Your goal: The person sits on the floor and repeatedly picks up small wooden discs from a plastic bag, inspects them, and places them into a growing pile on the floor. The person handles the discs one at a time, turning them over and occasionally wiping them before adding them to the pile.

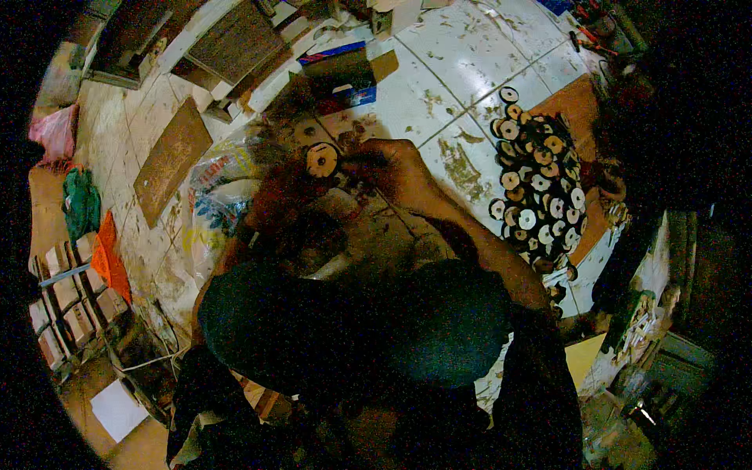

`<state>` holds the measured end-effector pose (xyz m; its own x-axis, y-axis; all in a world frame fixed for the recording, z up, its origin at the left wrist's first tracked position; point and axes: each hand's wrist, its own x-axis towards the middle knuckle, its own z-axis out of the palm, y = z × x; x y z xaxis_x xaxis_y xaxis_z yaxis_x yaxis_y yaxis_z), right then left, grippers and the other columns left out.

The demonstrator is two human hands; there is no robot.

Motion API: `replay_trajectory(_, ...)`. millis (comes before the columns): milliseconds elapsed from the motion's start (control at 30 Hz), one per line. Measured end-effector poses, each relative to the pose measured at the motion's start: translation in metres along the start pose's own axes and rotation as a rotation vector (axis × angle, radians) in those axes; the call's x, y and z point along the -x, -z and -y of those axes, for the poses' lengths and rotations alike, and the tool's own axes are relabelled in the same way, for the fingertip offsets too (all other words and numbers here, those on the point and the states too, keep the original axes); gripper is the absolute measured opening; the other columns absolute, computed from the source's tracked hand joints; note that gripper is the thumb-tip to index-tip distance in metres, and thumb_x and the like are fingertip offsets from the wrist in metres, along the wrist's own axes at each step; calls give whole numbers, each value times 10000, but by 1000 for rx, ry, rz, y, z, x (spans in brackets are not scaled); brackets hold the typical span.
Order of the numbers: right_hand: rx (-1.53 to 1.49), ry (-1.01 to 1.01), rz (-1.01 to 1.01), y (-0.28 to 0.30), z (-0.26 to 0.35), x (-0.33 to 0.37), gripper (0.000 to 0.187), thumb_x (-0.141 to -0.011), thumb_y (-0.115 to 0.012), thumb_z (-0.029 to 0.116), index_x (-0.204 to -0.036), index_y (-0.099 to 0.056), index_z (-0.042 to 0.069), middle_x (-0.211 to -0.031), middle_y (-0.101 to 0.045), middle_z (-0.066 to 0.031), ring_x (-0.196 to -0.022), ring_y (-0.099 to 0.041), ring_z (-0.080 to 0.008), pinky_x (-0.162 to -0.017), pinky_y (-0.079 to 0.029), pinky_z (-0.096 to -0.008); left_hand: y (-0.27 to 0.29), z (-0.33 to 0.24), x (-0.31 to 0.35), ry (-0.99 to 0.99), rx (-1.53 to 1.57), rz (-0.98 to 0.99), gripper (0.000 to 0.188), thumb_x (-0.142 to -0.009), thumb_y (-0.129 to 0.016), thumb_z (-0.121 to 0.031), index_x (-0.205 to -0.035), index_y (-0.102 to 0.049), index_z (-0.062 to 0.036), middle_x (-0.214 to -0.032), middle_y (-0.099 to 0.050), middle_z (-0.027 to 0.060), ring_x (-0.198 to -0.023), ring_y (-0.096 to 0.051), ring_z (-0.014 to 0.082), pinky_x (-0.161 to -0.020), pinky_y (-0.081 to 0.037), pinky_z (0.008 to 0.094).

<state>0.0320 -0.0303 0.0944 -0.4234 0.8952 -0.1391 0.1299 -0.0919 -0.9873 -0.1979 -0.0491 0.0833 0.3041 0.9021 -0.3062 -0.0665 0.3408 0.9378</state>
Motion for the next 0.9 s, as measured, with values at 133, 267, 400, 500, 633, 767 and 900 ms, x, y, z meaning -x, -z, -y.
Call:
replay_trajectory(133,12,27,-100,-8,8,-2,170,-877,-652,55,-1024,-675,-27,-833,-693,-62,-727,-611,-87,-653,-497,-230,-12,-6,-8,39,-8,-10,430,-982,-482,-349,-1137,-543,48,-1086,-636,144,-941,-656,226,-824,-562,317)
replay_trajectory(267,96,7,-102,-9,9,2,169,-880,-642,47,-1025,-680,-32,-848,-695,-58,-744,-601,-89,-692,-497,-236,-15,10,-9,-305,-89,46,395,-985,-488,-319,-1088,-538,59,-1060,-633,170,-920,-665,239,-830,-564,326)
replay_trajectory(400,145,-4,-111,-11,7,5,162,-885,-634,45,-1023,-684,-24,-858,-697,-59,-757,-602,-92,-705,-497,-235,-16,26,-10,-614,-355,13,366,-980,-506,-288,-1044,-534,71,-1020,-633,184,-901,-670,245,-829,-565,329)
replay_trajectory(500,85,29,-98,-12,5,5,147,-883,-636,47,-1004,-695,-13,-858,-698,-62,-746,-604,-98,-693,-497,-240,-21,26,-12,-395,-122,-9,363,-975,-518,-284,-1030,-537,74,-1009,-634,180,-893,-670,243,-833,-563,325)
replay_trajectory(633,248,76,-178,-11,-4,4,192,-869,-666,73,-1043,-658,-9,-852,-676,-49,-772,-592,-97,-715,-489,-247,-27,22,-14,-22,81,-78,340,-966,-540,-270,-1014,-548,67,-993,-639,168,-857,-669,233,-783,-561,335)
replay_trajectory(767,141,93,-295,-8,-34,7,270,-851,-702,107,-1083,-610,5,-851,-643,-26,-795,-569,-90,-724,-471,-248,-28,33,-29,-577,-1129,5,281,-947,-559,-237,-1016,-564,35,-898,-650,153,-770,-660,222,-662,-523,371)
replay_trajectory(900,-67,-140,-232,26,-79,26,273,-818,-740,105,-1046,-629,3,-868,-630,-17,-783,-558,-91,-693,-461,-244,-41,61,-39,-336,-747,75,289,-918,-572,-268,-1015,-606,3,-781,-644,135,-653,-626,196,-598,-484,351)
